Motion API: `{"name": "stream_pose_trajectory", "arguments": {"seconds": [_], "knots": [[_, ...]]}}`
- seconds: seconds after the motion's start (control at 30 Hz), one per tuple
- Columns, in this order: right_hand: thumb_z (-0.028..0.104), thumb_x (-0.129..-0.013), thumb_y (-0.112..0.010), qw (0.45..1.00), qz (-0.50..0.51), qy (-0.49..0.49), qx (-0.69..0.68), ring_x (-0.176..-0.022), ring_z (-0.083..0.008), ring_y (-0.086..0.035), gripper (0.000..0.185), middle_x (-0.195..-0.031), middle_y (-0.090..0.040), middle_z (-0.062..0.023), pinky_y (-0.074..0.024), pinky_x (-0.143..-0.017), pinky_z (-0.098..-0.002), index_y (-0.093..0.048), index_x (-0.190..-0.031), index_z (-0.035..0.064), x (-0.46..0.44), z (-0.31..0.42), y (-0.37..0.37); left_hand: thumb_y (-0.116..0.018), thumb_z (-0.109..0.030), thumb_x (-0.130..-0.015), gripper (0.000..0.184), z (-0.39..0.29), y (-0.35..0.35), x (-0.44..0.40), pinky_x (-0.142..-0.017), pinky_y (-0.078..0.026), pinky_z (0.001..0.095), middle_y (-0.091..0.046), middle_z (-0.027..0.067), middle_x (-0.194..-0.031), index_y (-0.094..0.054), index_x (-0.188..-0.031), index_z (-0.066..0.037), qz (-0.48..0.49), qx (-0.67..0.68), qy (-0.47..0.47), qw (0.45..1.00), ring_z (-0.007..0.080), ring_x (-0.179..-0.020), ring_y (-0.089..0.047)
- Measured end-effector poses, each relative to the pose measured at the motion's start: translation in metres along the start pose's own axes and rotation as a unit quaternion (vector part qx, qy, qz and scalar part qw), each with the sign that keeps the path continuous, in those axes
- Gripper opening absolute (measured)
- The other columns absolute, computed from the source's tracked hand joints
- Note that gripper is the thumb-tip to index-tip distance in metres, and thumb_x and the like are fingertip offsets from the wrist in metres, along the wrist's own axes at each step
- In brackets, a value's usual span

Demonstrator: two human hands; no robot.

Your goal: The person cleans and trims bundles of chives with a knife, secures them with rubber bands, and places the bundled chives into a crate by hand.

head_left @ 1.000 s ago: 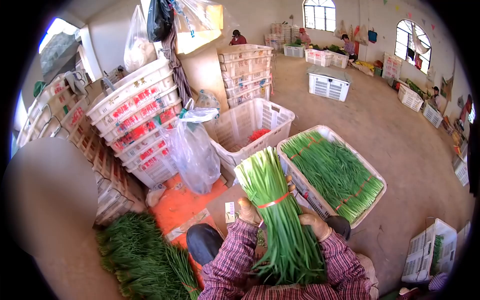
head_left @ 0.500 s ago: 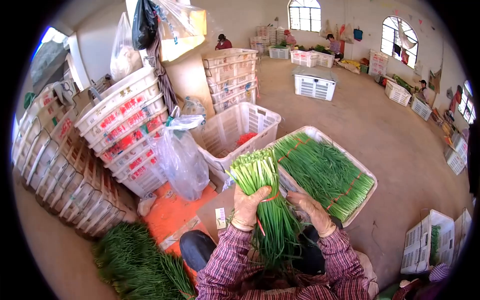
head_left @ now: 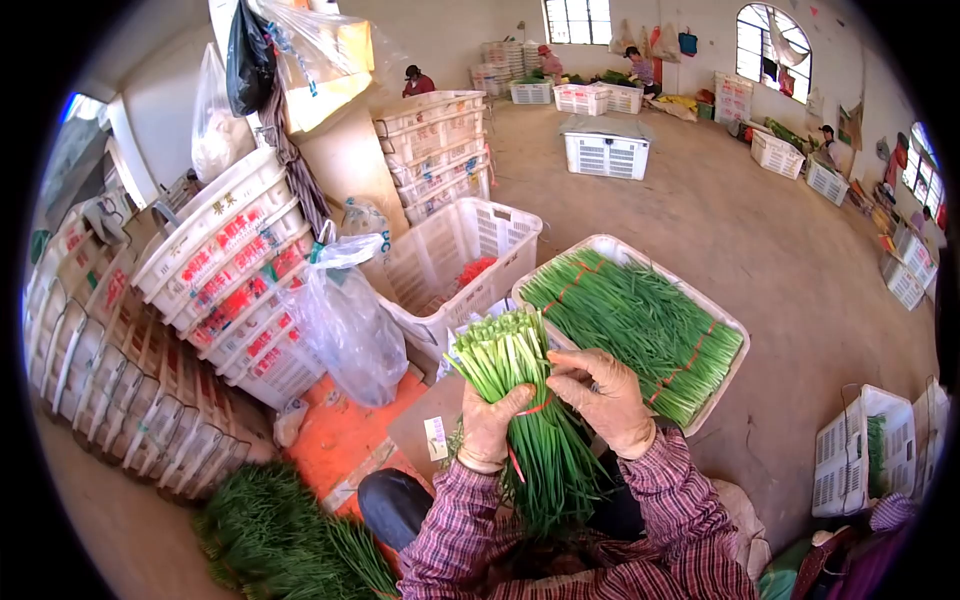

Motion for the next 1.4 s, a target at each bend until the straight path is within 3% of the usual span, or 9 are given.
{"name": "stream_pose_trajectory", "arguments": {"seconds": [0.2,0.33,0.63,0.7,0.87,1.03,1.13,1.33,1.4], "knots": [[0.004,-0.084,-0.081,0.986,-0.036,0.086,0.136,-0.076,-0.0175,-0.068,0.016,-0.085,-0.07,-0.0071,-0.0537,-0.067,-0.0303,-0.073,-0.099,0.007,-0.013,0.003,0.005,-0.085,-0.01,-0.083,0.063,0.003,-0.001,0.003,-0.096,-0.056,0.0369,-0.069,0.0073,-0.124,-0.055,-0.138,-0.006,0.0,-0.006,0.021,1.0,0.0213,-0.109,-0.068],[0.006,-0.084,-0.08,0.97,-0.089,0.146,0.172,-0.069,-0.0219,-0.069,0.015,-0.083,-0.07,-0.0064,-0.0546,-0.062,-0.0322,-0.071,-0.095,0.011,-0.025,0.009,0.013,-0.088,-0.011,-0.081,0.066,0.01,0.0,0.005,-0.095,-0.056,0.0361,-0.069,0.0063,-0.124,-0.055,-0.138,-0.006,0.007,-0.008,0.031,0.999,0.0204,-0.109,-0.068],[0.003,-0.085,-0.08,0.965,-0.155,0.121,0.176,-0.067,-0.0113,-0.064,0.015,-0.084,-0.07,-0.0053,-0.0531,-0.062,-0.0262,-0.072,-0.097,0.0085,-0.038,0.011,0.041,-0.087,-0.006,-0.081,0.07,0.018,0.004,0.008,-0.096,-0.056,0.0357,-0.068,0.0062,-0.126,-0.051,-0.141,-0.006,0.014,-0.007,0.053,0.998,0.0206,-0.112,-0.067],[0.004,-0.087,-0.079,0.979,-0.161,0.04,0.121,-0.069,-0.0103,-0.063,0.013,-0.085,-0.07,-0.0067,-0.0535,-0.065,-0.0258,-0.071,-0.097,0.0068,-0.035,0.007,0.051,-0.088,-0.006,-0.081,0.07,0.017,0.007,0.008,-0.096,-0.056,0.0358,-0.068,0.0063,-0.126,-0.051,-0.14,-0.006,0.007,-0.014,0.048,0.999,0.0205,-0.112,-0.067],[0.013,-0.089,-0.079,0.991,-0.047,0.004,0.126,-0.076,-0.0141,-0.068,0.021,-0.092,-0.073,-0.0064,-0.0558,-0.072,-0.0283,-0.074,-0.109,0.0068,-0.014,-0.009,0.043,-0.088,-0.007,-0.081,0.069,0.018,0.008,0.006,-0.097,-0.055,0.0355,-0.068,0.0062,-0.126,-0.052,-0.14,-0.006,0.009,-0.016,0.053,0.998,0.0204,-0.111,-0.067],[0.01,-0.089,-0.08,0.993,0.029,-0.046,0.109,-0.08,-0.0097,-0.066,0.019,-0.093,-0.072,-0.0036,-0.0549,-0.072,-0.0258,-0.074,-0.105,0.0028,-0.012,-0.003,0.024,-0.087,-0.006,-0.081,0.069,0.023,0.007,0.004,-0.098,-0.054,0.0347,-0.068,0.006,-0.126,-0.052,-0.14,-0.006,0.027,-0.012,0.055,0.998,0.0197,-0.112,-0.067],[0.02,-0.091,-0.079,0.994,0.05,-0.091,0.045,-0.081,-0.0136,-0.07,0.022,-0.094,-0.074,-0.0051,-0.0566,-0.074,-0.029,-0.074,-0.107,0.006,-0.013,-0.01,0.018,-0.087,-0.006,-0.081,0.068,0.022,0.003,0.005,-0.098,-0.054,0.0345,-0.068,0.0059,-0.127,-0.052,-0.14,-0.006,0.031,0.008,0.053,0.998,0.0195,-0.112,-0.067],[0.014,-0.088,-0.077,0.991,0.033,-0.029,0.127,-0.077,-0.0206,-0.071,0.011,-0.087,-0.073,-0.0082,-0.0558,-0.071,-0.0324,-0.074,-0.095,0.0071,-0.019,-0.007,0.02,-0.087,-0.005,-0.081,0.069,0.025,0.007,0.005,-0.099,-0.054,0.0348,-0.068,0.0059,-0.127,-0.052,-0.14,-0.006,0.023,-0.002,0.058,0.998,0.0196,-0.113,-0.067],[0.012,-0.089,-0.076,0.986,0.023,0.009,0.163,-0.074,-0.0159,-0.068,0.009,-0.083,-0.071,-0.006,-0.055,-0.07,-0.0309,-0.073,-0.096,0.0062,-0.019,-0.007,0.02,-0.088,-0.005,-0.08,0.07,0.027,0.011,0.004,-0.099,-0.054,0.035,-0.068,0.0059,-0.127,-0.052,-0.14,-0.006,0.015,-0.019,0.06,0.998,0.0195,-0.113,-0.067]]}}
Point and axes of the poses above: each hand's wrist, its own x-axis away from the middle knuckle, its own y-axis out of the back of the hand, z = x × y, the point moved 3 cm from there along -x, towards the middle knuckle
